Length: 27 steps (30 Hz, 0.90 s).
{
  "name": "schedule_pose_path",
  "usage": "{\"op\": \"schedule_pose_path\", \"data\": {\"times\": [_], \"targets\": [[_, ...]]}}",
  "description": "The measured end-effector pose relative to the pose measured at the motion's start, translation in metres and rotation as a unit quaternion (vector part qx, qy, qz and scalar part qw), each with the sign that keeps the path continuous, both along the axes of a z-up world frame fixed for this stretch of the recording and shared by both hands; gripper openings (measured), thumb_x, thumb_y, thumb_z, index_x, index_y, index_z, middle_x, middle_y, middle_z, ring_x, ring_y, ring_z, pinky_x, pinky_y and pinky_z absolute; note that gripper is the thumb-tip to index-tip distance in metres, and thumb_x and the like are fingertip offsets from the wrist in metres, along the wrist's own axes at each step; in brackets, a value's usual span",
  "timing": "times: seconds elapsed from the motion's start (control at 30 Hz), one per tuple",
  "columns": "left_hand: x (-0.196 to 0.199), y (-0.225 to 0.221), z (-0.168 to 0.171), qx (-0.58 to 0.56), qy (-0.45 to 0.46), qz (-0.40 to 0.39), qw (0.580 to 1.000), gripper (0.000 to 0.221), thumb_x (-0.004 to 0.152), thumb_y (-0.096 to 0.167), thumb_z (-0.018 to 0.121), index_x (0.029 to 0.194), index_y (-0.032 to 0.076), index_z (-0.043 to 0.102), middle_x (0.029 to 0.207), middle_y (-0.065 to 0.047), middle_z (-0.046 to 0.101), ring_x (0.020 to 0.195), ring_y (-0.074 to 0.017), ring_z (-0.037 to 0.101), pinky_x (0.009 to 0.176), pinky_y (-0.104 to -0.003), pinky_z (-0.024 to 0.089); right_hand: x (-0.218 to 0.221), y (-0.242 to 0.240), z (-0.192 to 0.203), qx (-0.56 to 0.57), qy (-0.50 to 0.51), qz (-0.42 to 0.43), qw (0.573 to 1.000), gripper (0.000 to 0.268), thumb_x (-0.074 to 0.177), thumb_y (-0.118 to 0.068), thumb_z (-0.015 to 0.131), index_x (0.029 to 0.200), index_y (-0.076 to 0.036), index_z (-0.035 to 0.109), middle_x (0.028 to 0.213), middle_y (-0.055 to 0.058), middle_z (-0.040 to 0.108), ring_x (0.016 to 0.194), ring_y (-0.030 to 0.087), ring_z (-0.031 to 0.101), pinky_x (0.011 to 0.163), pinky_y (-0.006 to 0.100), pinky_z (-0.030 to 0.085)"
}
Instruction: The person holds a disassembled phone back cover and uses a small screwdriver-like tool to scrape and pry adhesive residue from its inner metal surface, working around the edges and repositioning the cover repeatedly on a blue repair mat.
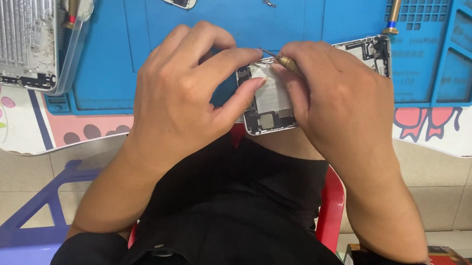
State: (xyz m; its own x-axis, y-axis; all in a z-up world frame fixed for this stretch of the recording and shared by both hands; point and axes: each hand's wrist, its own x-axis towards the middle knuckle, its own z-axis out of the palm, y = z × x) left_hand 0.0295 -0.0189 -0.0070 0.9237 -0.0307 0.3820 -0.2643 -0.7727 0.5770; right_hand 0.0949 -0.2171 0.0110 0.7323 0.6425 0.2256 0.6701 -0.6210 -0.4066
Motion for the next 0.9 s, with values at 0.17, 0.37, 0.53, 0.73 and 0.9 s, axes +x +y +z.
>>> {"op": "schedule_pose_path", "data": {"times": [0.17,0.37,0.53,0.73,0.9], "targets": [[-0.002,0.001,-0.003,-0.007,-0.009,0.003,1.0,0.021,0.095,0.02,0.086,0.113,0.012,0.078,0.105,0.0,0.061,0.092,-0.0197,0.058,0.077,-0.035,0.049,-0.002,0.001,0.002,-0.027,-0.023,-0.004,0.999,0.011,0.106,-0.016,0.075,0.111,-0.008,0.068,0.097,0.004,0.072,0.086,0.025,0.07,0.068,0.036,0.051],[0.004,0.0,0.0,-0.012,-0.007,0.007,1.0,0.017,0.094,0.02,0.086,0.108,0.013,0.078,0.102,0.0,0.063,0.09,-0.0194,0.06,0.075,-0.034,0.05,-0.004,0.001,0.003,-0.023,-0.02,-0.015,0.999,0.012,0.106,-0.017,0.075,0.106,-0.008,0.067,0.097,0.004,0.071,0.086,0.024,0.07,0.068,0.036,0.051],[0.012,-0.002,0.003,-0.015,-0.001,0.007,1.0,0.011,0.091,0.018,0.086,0.098,0.013,0.079,0.094,0.0,0.064,0.085,-0.0206,0.063,0.071,-0.035,0.05,-0.004,0.001,0.006,-0.011,-0.019,-0.023,1.0,0.008,0.1,-0.013,0.078,0.103,-0.009,0.071,0.093,0.003,0.071,0.086,0.024,0.069,0.068,0.036,0.049],[0.011,-0.006,0.008,-0.007,0.004,0.018,1.0,0.009,0.093,0.016,0.085,0.097,0.012,0.079,0.094,0.0,0.065,0.085,-0.0215,0.064,0.071,-0.036,0.05,0.001,0.009,0.019,0.028,-0.011,-0.04,0.999,0.009,0.09,-0.008,0.081,0.098,-0.008,0.077,0.084,0.005,0.07,0.074,0.024,0.066,0.062,0.035,0.046],[0.01,-0.006,0.006,0.008,0.012,0.005,1.0,0.007,0.093,0.014,0.085,0.096,0.011,0.078,0.095,0.0,0.065,0.086,-0.022,0.064,0.073,-0.037,0.05,0.005,-0.022,0.01,0.078,0.021,-0.018,0.997,0.013,0.094,-0.007,0.085,0.102,-0.003,0.075,0.085,0.008,0.069,0.067,0.019,0.061,0.059,0.031,0.043]]}}
